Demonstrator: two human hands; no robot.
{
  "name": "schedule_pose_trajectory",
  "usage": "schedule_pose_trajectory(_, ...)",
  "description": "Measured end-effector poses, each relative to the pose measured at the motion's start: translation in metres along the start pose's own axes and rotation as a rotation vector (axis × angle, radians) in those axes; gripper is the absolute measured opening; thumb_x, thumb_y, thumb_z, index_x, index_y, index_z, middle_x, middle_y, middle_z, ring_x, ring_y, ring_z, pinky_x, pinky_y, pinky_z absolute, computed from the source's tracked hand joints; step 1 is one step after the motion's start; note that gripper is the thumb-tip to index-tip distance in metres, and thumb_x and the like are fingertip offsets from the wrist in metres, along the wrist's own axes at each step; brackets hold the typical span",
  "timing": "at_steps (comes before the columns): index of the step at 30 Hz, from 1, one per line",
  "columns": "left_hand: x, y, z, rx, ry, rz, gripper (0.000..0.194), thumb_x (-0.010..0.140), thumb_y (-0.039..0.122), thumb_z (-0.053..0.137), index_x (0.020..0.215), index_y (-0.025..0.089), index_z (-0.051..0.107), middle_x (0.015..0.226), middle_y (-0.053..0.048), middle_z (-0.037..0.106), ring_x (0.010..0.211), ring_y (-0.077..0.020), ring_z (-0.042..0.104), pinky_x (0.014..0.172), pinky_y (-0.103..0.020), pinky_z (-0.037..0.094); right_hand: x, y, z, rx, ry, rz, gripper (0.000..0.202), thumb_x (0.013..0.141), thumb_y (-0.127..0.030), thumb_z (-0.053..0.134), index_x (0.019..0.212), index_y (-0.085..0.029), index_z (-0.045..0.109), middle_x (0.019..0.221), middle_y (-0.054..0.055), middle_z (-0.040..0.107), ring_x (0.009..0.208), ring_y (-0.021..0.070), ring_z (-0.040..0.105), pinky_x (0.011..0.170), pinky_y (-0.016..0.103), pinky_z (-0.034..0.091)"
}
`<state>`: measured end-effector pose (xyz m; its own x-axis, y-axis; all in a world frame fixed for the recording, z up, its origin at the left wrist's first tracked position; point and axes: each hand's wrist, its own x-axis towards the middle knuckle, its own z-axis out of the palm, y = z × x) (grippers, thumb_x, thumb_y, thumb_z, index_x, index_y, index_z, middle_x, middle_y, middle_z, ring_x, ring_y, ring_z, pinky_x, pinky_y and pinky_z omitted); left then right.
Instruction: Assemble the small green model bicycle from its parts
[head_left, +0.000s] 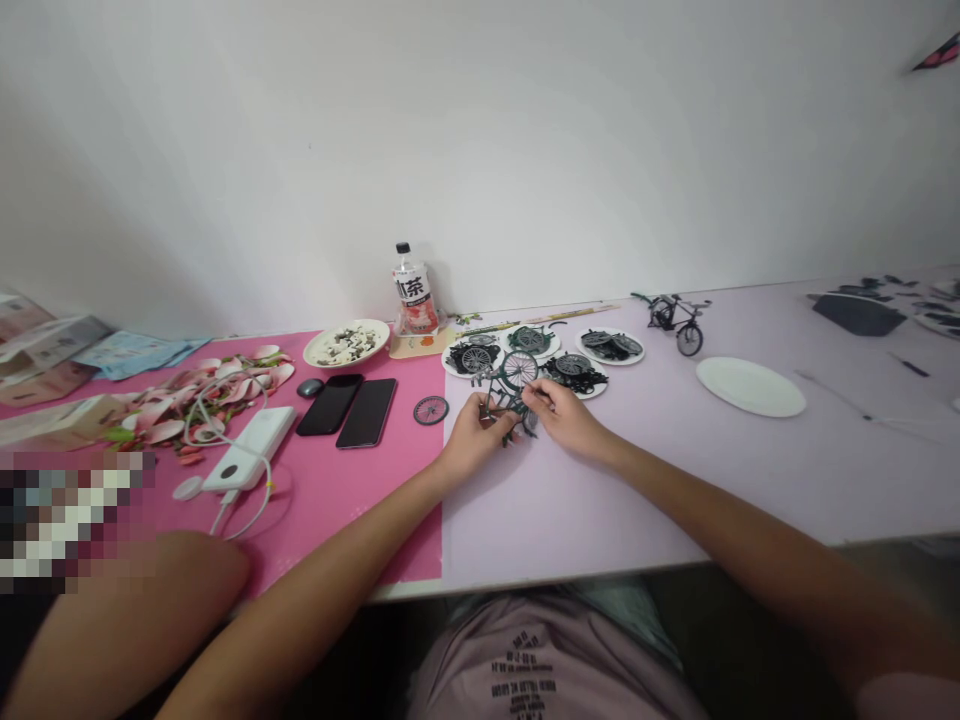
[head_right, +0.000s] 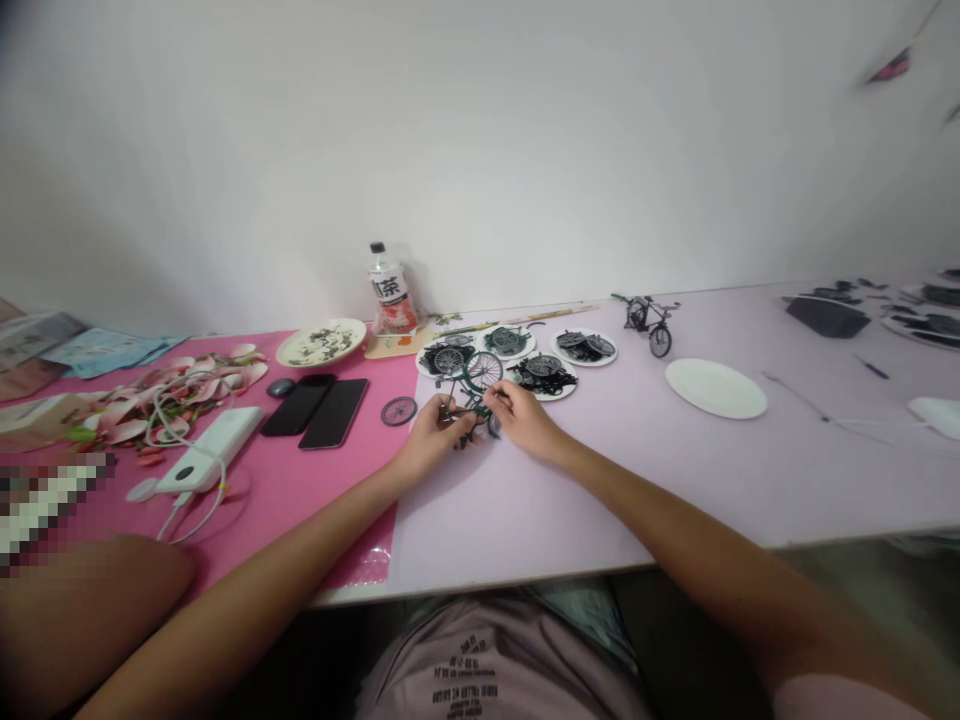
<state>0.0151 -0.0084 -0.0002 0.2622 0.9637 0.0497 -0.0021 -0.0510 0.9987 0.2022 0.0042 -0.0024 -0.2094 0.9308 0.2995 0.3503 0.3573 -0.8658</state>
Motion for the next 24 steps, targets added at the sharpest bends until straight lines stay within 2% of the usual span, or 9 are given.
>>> schedule_pose_trajectory(5,-0.002,0.005,0.001,-0.037,-0.021,-0.014,0.05,0.081,0.038,0.08,0.09,0.025,0.033,0.075,0.0,0.074,0.057,-0.0124,0.066,0.058,-0.025,0.049,0.0,-0.001,0.0,-0.053,0.026,-0.045,0.036,0.097,-0.057,0.054,0.098,-0.021,0.058,0.079,0.001,0.06,0.069,0.017,0.053,0.062,0.028,0.042)
schedule_pose_trajectory(9,-0.001,0.002,0.002,-0.077,-0.005,-0.029,0.044,0.086,0.037,0.076,0.091,0.024,0.034,0.083,0.0,0.073,0.059,-0.0117,0.069,0.058,-0.023,0.049,0.0,-0.002,0.001,-0.062,0.035,-0.047,0.033,0.097,-0.052,0.055,0.1,-0.02,0.06,0.086,0.004,0.063,0.073,0.0178,0.057,0.066,0.029,0.045)
schedule_pose_trajectory(15,0.001,-0.002,0.002,-0.071,-0.001,-0.02,0.04,0.089,0.036,0.073,0.092,0.023,0.035,0.082,0.001,0.071,0.061,-0.0122,0.071,0.056,-0.021,0.048,-0.004,-0.009,0.002,-0.02,0.022,-0.045,0.026,0.096,-0.046,0.058,0.101,-0.02,0.059,0.092,0.005,0.065,0.083,0.0194,0.062,0.075,0.031,0.05)
schedule_pose_trajectory(20,0.005,-0.005,-0.001,-0.051,0.094,0.064,0.043,0.088,0.042,0.073,0.092,0.024,0.035,0.078,0.003,0.067,0.061,-0.0125,0.07,0.054,-0.021,0.049,-0.008,-0.015,0.002,0.006,0.04,-0.079,0.022,0.091,-0.043,0.065,0.096,-0.022,0.059,0.099,0.005,0.068,0.093,0.0192,0.066,0.088,0.033,0.052)
schedule_pose_trajectory(24,0.008,-0.008,-0.003,0.011,0.174,0.156,0.045,0.085,0.048,0.073,0.092,0.024,0.035,0.082,0.003,0.063,0.066,-0.0119,0.068,0.057,-0.022,0.052,-0.01,-0.015,0.004,-0.013,-0.022,-0.05,0.022,0.088,-0.041,0.068,0.086,-0.02,0.068,0.087,0.004,0.072,0.082,0.0187,0.066,0.082,0.033,0.053)
